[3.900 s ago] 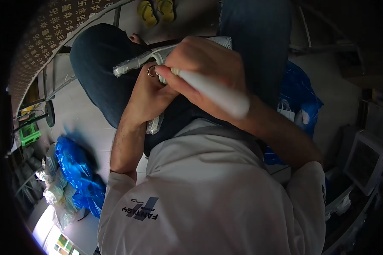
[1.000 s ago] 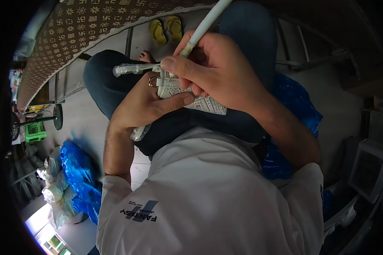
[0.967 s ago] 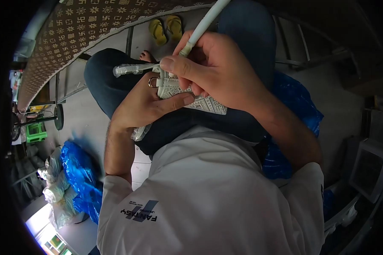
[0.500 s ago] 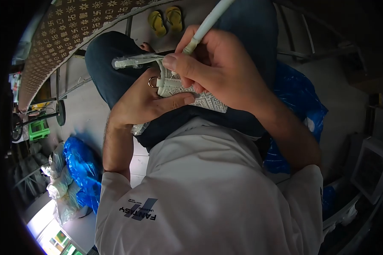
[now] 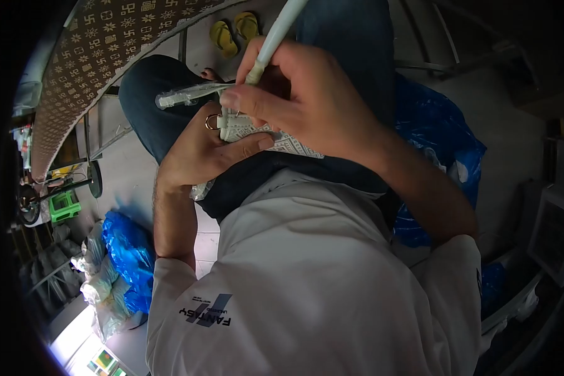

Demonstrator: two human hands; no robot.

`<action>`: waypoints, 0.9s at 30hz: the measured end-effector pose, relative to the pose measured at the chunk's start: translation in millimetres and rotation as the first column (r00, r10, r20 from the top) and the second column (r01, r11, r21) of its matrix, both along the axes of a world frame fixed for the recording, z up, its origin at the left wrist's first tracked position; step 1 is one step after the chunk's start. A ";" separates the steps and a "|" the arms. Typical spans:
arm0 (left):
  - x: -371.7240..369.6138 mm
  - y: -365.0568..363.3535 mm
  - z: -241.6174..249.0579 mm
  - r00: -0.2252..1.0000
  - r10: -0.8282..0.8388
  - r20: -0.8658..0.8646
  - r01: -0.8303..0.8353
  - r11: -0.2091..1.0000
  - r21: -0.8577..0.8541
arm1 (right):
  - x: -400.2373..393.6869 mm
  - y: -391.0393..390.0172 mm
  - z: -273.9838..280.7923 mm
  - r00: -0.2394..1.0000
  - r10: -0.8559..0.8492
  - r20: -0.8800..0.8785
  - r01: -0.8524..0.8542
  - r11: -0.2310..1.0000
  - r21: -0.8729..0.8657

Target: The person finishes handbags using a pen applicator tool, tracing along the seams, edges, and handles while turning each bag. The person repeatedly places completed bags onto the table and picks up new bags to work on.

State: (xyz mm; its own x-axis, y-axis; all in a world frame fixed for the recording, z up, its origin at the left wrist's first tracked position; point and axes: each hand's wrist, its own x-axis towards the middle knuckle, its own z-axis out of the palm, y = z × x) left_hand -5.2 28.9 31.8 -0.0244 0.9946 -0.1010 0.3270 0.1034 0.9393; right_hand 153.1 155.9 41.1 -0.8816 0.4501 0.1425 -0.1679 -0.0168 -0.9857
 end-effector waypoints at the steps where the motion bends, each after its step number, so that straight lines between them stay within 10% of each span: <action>1: -3.6 -0.9 -1.4 0.994 -0.038 -0.103 0.024 0.991 -0.132 | -2.8 -3.5 -5.3 0.980 -0.090 -0.180 0.154 0.910 0.384; 3: -3.9 -2.4 2.8 0.992 -0.057 -0.116 0.046 0.995 -0.094 | -9.8 -11.8 -18.6 0.871 -0.077 -0.485 0.419 0.630 0.654; 8: 9.8 -20.7 -0.8 0.961 -0.163 -0.224 0.238 0.899 0.367 | 26.2 -9.8 -13.4 0.998 0.063 -0.008 -0.063 0.997 0.052; 9: 12.4 -28.0 -3.9 0.965 -0.143 -0.218 0.216 0.907 0.362 | 30.2 -9.8 -16.8 0.993 0.117 0.024 -0.111 0.977 -0.182; 11: 20.0 -40.8 -11.5 0.885 0.274 0.376 -0.199 0.954 -0.226 | 35.1 -16.3 -22.9 0.989 0.131 0.061 -0.122 0.983 -0.138; 17: 15.2 -61.7 -16.7 0.940 0.156 0.305 -0.136 0.987 -0.086 | 27.3 -19.2 -28.7 0.981 0.057 -0.186 -0.092 0.978 -0.185; 19: 12.0 -63.8 -19.7 0.985 0.039 0.166 -0.055 0.994 0.095 | 25.4 -11.1 -27.3 0.989 0.007 -0.150 0.024 0.979 0.204; 23: 2.9 -53.5 -51.9 0.998 0.014 0.060 -0.029 0.967 0.253 | 14.0 -19.0 -36.8 0.996 -0.093 -0.005 0.090 0.973 -0.213; 27: 9.7 -43.9 -70.8 0.896 0.269 0.353 -0.303 0.952 0.044 | -0.1 -10.4 -55.4 0.999 0.000 0.045 0.008 0.983 -0.185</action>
State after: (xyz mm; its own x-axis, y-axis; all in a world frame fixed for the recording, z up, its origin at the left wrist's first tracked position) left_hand 4.5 -15.1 -39.0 -0.2905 0.9550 -0.0591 -0.0428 0.0487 0.9979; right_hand 153.0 145.4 -14.3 -0.8834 0.4684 0.0169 -0.1241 -0.1990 -0.9721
